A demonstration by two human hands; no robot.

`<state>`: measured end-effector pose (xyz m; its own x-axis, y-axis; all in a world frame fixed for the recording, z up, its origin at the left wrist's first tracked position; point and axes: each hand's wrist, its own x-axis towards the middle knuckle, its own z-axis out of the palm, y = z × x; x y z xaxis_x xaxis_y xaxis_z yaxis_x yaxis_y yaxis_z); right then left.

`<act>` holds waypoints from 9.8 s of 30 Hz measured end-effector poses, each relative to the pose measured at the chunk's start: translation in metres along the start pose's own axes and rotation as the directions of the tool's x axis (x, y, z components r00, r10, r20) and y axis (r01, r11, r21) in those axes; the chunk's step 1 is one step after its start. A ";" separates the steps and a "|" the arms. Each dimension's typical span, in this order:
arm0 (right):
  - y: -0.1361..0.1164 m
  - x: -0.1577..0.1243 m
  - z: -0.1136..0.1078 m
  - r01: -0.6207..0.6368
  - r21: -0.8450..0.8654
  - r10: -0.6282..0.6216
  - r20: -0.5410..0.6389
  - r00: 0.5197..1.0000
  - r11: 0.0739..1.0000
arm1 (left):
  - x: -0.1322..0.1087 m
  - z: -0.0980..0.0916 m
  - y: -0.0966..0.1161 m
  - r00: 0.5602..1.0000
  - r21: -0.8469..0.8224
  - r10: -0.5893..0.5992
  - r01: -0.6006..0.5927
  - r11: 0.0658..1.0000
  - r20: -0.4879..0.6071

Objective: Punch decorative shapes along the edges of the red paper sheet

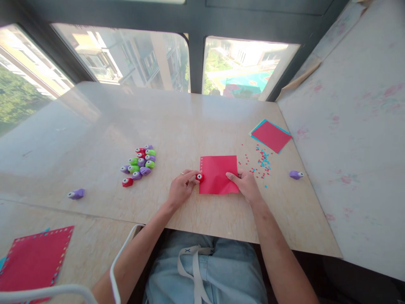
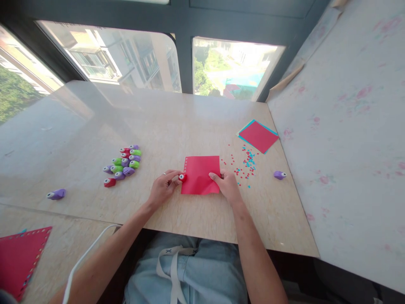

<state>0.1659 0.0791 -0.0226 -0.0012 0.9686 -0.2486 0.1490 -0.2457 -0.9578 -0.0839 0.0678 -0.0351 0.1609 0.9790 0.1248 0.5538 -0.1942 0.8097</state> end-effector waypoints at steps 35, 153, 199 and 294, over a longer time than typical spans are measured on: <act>-0.056 0.074 0.007 0.440 -0.368 -0.294 0.390 0.873 0.819 | -0.007 0.003 -0.004 0.980 0.000 0.198 -0.198 0.980 0.010; -0.033 -0.041 0.026 0.319 -0.163 -0.359 -0.409 0.839 0.933 | 0.018 -0.024 0.023 0.874 -0.580 -0.315 0.482 0.656 0.370; -0.040 -0.060 0.055 0.502 -0.562 -0.751 -0.433 0.499 0.658 | 0.023 -0.024 0.021 0.822 -0.549 -0.359 0.565 0.616 0.443; -0.033 -0.032 0.090 -0.002 -0.092 -0.004 -0.066 0.998 0.996 | 0.025 -0.015 0.025 0.824 -0.471 -0.393 0.559 0.682 0.409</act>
<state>0.0721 0.0524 0.0043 0.0636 0.9700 -0.2346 0.2395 -0.2430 -0.9400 -0.0782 0.0884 -0.0031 0.2492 0.8576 -0.4500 0.0833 0.4440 0.8922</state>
